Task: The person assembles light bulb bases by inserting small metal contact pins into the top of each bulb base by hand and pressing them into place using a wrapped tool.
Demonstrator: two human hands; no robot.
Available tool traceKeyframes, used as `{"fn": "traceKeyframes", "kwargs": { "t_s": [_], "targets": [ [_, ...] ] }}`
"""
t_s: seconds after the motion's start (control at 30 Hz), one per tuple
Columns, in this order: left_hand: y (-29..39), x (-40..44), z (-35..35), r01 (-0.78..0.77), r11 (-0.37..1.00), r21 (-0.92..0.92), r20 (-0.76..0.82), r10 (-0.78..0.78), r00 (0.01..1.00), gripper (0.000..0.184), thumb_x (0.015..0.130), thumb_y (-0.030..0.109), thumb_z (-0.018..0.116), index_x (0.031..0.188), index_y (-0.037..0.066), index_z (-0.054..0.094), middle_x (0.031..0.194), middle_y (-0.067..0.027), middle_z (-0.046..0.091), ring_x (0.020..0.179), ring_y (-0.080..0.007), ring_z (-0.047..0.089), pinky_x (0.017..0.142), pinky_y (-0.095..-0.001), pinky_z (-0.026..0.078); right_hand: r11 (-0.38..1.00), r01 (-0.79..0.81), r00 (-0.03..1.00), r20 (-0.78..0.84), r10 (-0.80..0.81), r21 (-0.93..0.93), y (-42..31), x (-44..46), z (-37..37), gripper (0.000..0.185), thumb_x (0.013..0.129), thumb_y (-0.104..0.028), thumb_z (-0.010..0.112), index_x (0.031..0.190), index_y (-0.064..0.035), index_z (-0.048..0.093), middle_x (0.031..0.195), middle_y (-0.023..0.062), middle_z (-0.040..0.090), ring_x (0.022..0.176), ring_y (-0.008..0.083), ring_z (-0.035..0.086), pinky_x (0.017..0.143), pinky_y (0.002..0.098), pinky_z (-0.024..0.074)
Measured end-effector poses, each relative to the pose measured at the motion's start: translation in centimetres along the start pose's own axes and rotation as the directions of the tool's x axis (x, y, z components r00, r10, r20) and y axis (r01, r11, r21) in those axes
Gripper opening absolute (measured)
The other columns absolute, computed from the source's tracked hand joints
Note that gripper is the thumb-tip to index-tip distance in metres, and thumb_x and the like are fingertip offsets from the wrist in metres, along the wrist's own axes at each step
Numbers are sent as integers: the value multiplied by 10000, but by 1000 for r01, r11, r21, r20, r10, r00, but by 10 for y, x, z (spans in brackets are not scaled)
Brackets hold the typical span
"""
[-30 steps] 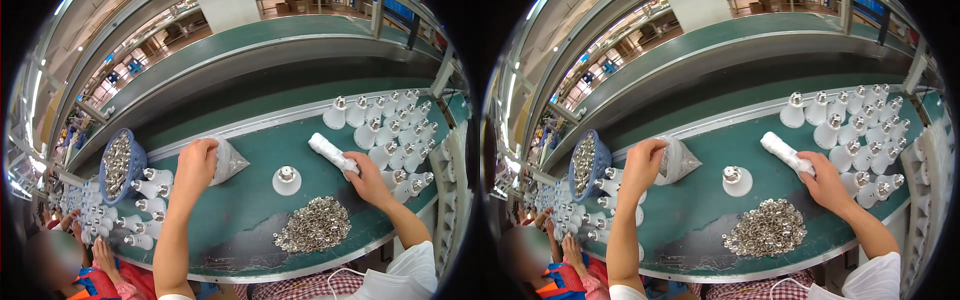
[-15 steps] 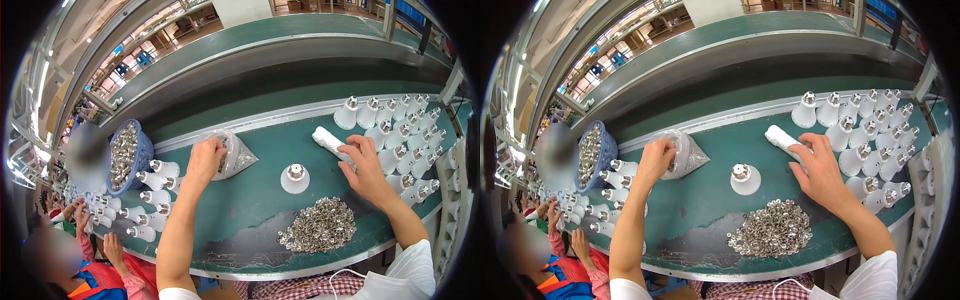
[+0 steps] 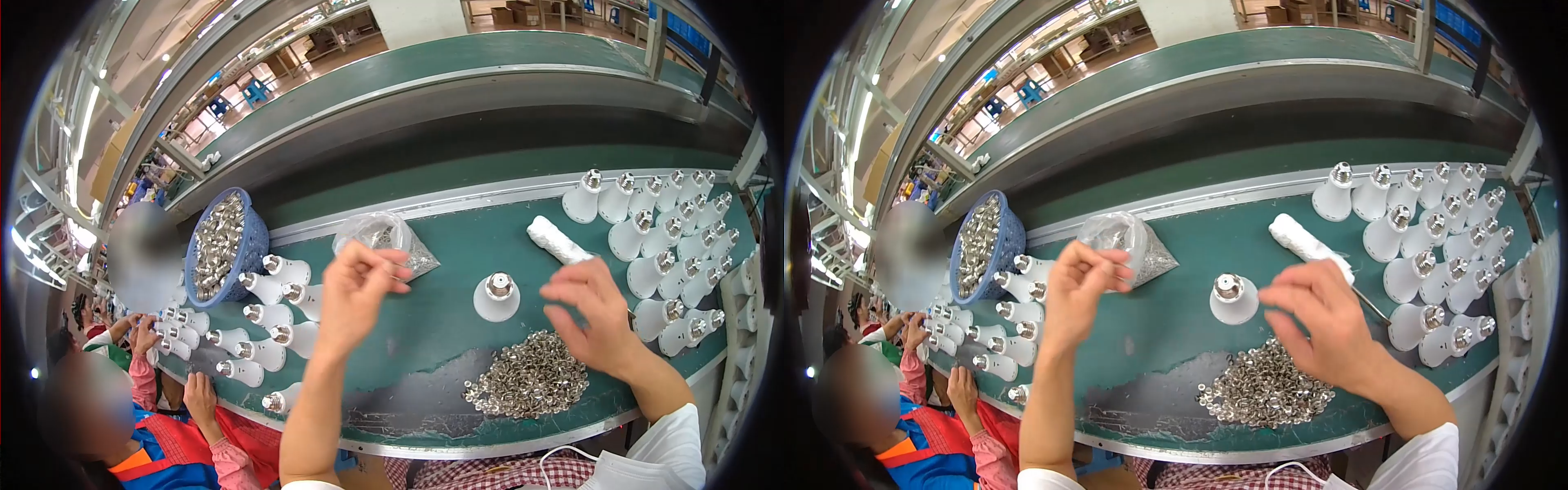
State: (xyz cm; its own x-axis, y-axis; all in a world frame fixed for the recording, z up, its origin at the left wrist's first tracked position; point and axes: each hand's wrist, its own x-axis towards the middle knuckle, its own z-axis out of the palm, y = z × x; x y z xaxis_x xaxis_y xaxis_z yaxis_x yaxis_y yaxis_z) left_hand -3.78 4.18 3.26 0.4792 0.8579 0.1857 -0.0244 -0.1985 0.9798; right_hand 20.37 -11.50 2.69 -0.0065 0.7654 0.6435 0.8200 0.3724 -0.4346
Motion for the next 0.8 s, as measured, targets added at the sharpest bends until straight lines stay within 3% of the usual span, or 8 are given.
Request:
{"fn": "traceKeyframes", "kwargs": {
  "t_s": [0.13,0.27,0.33,0.37,0.43,0.47,0.57,0.8],
  "targets": [
    [4,-28,39,91,984,-156,131,-70,989,52,889,17,512,853,12,475,863,-124,606,741,-153,618,628,-260,528,979,124,992,14,-128,163,-14,-4,8,251,644,54,686,863,-47,616,831,89,564,692,242,530,594,326,433],
    [1,-52,68,94,995,31,165,-98,981,90,851,50,607,924,0,594,830,-38,621,745,-72,581,629,-223,494,970,84,993,63,-100,227,-22,-13,12,242,632,50,692,844,-35,613,771,79,565,649,229,531,550,305,430],
    [-2,-60,82,-229,961,155,166,203,965,126,807,30,628,931,6,619,820,-96,636,713,-161,618,623,-275,488,932,-184,977,164,138,312,-26,-20,14,191,639,45,686,796,-21,598,726,66,565,596,179,523,529,274,421],
    [-4,-65,88,-241,961,134,191,214,958,131,802,28,623,933,15,617,841,-121,628,720,-220,621,631,-296,487,924,-157,979,175,100,349,-25,-26,16,191,639,45,686,796,-21,598,726,66,565,596,179,523,529,274,421],
    [-6,-70,96,-234,969,77,215,213,953,169,807,7,589,975,11,572,850,-133,613,738,-263,612,647,-329,484,836,-405,910,249,331,370,-19,-34,20,134,665,32,667,754,-8,575,682,48,560,565,114,503,525,231,400],
    [-8,-71,97,-226,972,60,224,208,952,190,803,-5,578,990,10,552,843,-136,606,737,-277,606,650,-343,481,836,-385,917,261,301,392,-18,-34,21,134,665,32,667,754,-8,575,682,48,560,565,114,503,525,231,400],
    [-11,-71,98,-278,953,117,251,243,937,240,782,-27,564,1011,17,511,820,-146,591,737,-310,596,650,-376,474,665,-584,812,356,463,465,-14,-37,20,82,708,21,634,734,9,558,664,19,551,587,58,477,529,198,373],
    [-17,-72,101,-324,933,159,265,276,924,325,767,-41,555,1071,24,461,806,-159,586,766,-353,591,653,-419,465,474,-701,712,479,513,533,-14,-27,20,75,765,-4,621,764,10,547,680,-9,536,596,29,454,516,183,349]
  ]
}}
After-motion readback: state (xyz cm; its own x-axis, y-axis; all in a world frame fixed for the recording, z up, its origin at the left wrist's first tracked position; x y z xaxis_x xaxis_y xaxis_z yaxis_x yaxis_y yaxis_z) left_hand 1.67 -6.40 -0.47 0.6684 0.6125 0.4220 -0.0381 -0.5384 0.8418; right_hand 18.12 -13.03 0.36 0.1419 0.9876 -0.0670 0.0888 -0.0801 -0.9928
